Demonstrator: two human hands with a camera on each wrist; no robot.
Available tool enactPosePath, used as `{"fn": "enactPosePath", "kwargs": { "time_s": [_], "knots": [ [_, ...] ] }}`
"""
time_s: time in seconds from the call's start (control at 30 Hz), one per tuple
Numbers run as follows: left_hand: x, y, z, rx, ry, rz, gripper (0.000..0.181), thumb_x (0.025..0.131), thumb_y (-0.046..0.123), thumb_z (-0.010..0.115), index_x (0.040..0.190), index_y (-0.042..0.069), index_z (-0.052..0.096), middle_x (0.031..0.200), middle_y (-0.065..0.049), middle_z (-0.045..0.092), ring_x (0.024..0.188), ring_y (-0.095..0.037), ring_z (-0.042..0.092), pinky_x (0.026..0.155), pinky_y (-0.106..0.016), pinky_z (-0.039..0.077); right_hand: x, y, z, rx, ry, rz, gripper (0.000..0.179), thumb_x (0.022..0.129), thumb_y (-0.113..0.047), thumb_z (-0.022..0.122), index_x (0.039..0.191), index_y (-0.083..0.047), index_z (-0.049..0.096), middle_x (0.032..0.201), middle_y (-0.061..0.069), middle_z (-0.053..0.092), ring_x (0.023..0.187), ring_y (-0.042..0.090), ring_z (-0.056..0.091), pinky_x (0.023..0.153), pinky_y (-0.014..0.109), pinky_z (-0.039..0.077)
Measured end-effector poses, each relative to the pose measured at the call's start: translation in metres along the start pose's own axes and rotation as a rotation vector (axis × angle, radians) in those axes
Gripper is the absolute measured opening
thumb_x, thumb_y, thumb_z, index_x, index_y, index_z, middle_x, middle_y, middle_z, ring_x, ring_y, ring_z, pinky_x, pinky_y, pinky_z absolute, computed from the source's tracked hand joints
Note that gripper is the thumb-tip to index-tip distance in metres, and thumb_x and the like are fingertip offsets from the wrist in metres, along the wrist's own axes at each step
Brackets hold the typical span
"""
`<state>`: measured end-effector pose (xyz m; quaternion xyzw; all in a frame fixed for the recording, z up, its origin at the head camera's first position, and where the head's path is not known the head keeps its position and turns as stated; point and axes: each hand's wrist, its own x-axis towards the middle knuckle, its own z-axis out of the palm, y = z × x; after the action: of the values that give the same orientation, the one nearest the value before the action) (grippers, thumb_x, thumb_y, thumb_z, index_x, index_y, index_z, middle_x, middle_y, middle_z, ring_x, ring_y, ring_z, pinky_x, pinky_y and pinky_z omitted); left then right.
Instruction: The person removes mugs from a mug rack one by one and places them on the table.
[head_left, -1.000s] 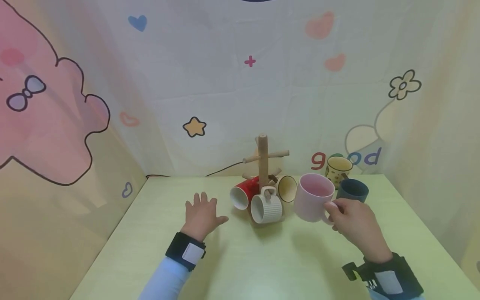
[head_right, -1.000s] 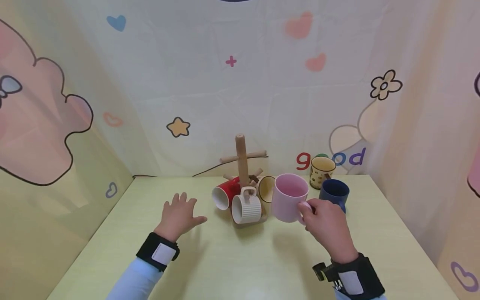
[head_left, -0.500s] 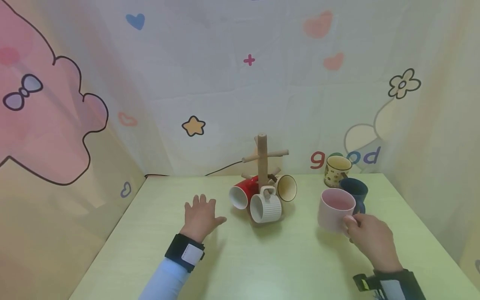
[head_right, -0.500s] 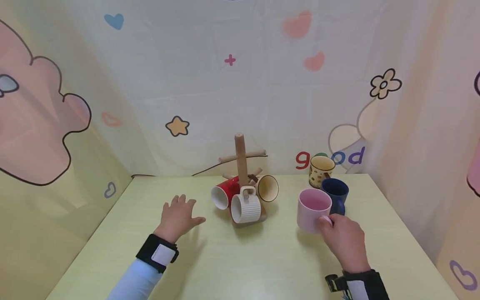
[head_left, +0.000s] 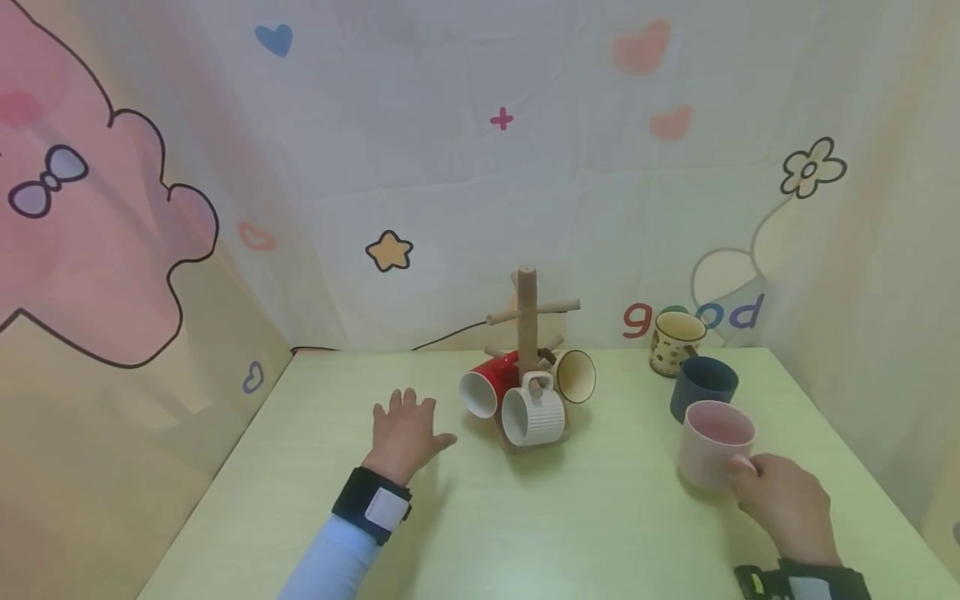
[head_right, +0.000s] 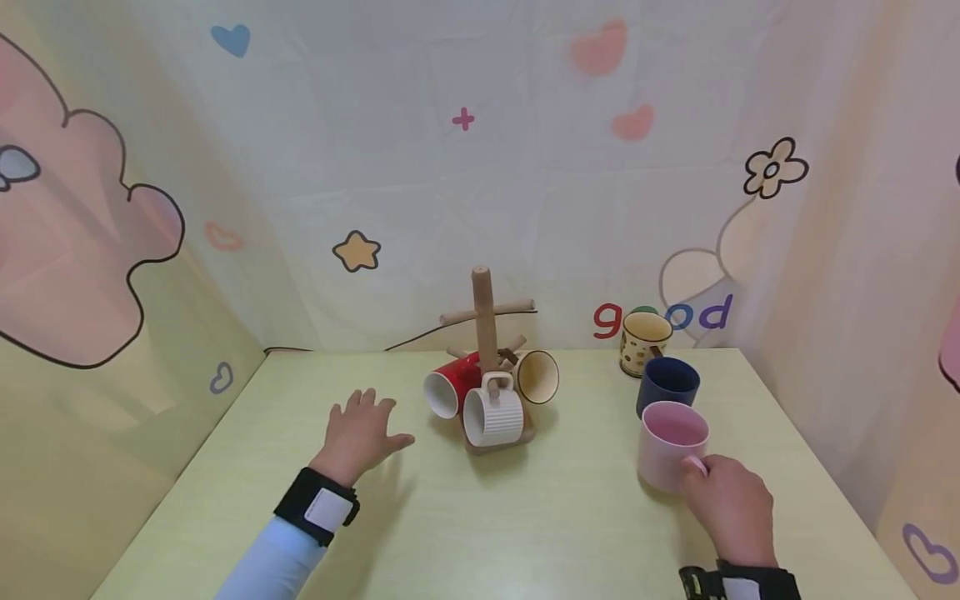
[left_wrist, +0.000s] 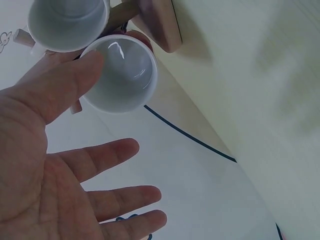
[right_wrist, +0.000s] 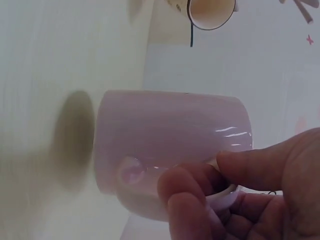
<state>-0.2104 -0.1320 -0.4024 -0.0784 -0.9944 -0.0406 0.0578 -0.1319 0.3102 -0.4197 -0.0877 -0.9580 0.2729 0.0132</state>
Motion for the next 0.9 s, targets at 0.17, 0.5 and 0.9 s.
{"fn": "enactPosePath", "kwargs": {
  "time_s": [0.17,0.5,0.9],
  "knots": [
    [0.001,0.001,0.001,-0.005,-0.011,0.001,0.061,0.083,0.048,0.077,0.125,0.005,0.065,0.130,-0.027,0.055,0.124,-0.047,0.046,0.099,-0.066,0.038,-0.001,0.012,0.000,-0.005,-0.016,0.024,0.046,0.102,-0.031,0.038,0.082,0.000,0.065,0.070,0.004,0.066,0.069,0.024,0.059,0.059,0.037,0.039],
    [0.001,0.003,0.002,-0.028,-0.033,0.002,0.062,0.083,0.047,0.078,0.126,0.004,0.065,0.133,-0.028,0.053,0.127,-0.048,0.045,0.101,-0.067,0.036,-0.003,0.016,0.003,0.010,-0.043,0.103,0.044,0.100,-0.029,0.038,0.079,0.002,0.062,0.071,0.006,0.064,0.070,0.027,0.056,0.061,0.039,0.038],
    [0.003,0.006,0.004,-0.051,-0.054,-0.001,0.063,0.083,0.047,0.078,0.127,0.005,0.064,0.134,-0.028,0.053,0.128,-0.048,0.044,0.102,-0.067,0.035,-0.009,0.019,0.003,-0.001,-0.118,0.194,0.037,0.091,-0.032,0.041,0.072,-0.005,0.058,0.066,0.004,0.060,0.066,0.025,0.055,0.053,0.038,0.040]
  ]
}}
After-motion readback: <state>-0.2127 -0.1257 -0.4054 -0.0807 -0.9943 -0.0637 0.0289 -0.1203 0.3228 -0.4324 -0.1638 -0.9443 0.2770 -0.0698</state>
